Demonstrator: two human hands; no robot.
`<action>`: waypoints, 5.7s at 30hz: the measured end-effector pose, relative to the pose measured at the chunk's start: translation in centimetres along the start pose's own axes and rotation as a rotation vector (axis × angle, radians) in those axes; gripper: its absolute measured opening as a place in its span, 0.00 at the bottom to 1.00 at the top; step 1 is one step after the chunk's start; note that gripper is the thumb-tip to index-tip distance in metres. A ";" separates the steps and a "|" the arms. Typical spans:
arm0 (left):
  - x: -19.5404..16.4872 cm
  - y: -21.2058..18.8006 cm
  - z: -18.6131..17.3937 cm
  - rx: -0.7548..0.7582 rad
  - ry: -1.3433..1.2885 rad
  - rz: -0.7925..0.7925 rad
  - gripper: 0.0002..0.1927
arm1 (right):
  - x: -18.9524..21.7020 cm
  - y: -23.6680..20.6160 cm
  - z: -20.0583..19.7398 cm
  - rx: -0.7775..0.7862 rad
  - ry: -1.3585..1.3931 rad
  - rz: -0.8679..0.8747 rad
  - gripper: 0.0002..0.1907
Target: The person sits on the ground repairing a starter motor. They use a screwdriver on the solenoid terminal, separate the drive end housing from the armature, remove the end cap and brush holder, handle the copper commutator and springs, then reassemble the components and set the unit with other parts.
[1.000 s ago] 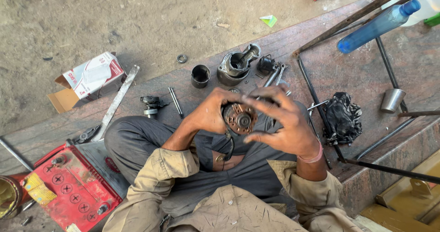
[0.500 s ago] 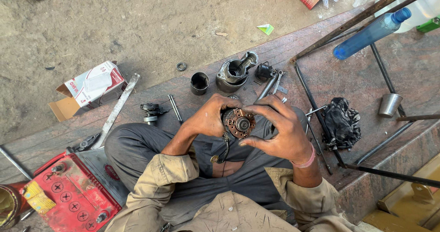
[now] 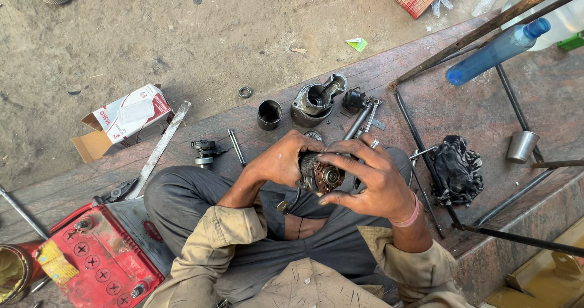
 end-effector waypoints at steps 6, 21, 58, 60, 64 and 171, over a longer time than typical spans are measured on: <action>-1.8 -0.1 -1.3 -0.141 -0.020 0.188 0.36 | -0.8 0.0 -0.9 -0.184 -0.048 0.069 0.37; 1.1 -0.8 -3.7 -0.502 0.076 -0.249 0.60 | -6.2 -3.6 1.1 -0.416 -0.023 0.585 0.32; -0.7 -0.6 -3.6 -0.412 0.089 -0.069 0.72 | -2.0 -0.5 -0.4 -0.151 -0.110 0.150 0.43; -0.7 -0.4 -3.3 -0.381 0.065 -0.089 0.69 | -2.2 -0.5 -0.3 -0.177 -0.110 0.178 0.38; -1.3 -0.3 -3.1 -0.354 0.063 -0.062 0.66 | -2.9 -0.9 -0.2 -0.207 -0.058 0.211 0.36; 1.5 -0.1 -1.2 -0.088 -0.185 -0.055 0.36 | -4.1 -1.6 0.6 -0.049 0.138 0.318 0.44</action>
Point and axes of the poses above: each hand's wrist, its own y-axis towards the middle knuckle, its own z-axis out of the palm, x = y × z, the point moved 10 cm from there along y, towards the middle knuckle, and after that the axes turned 4 degrees about -z, right-handed, at the moved point
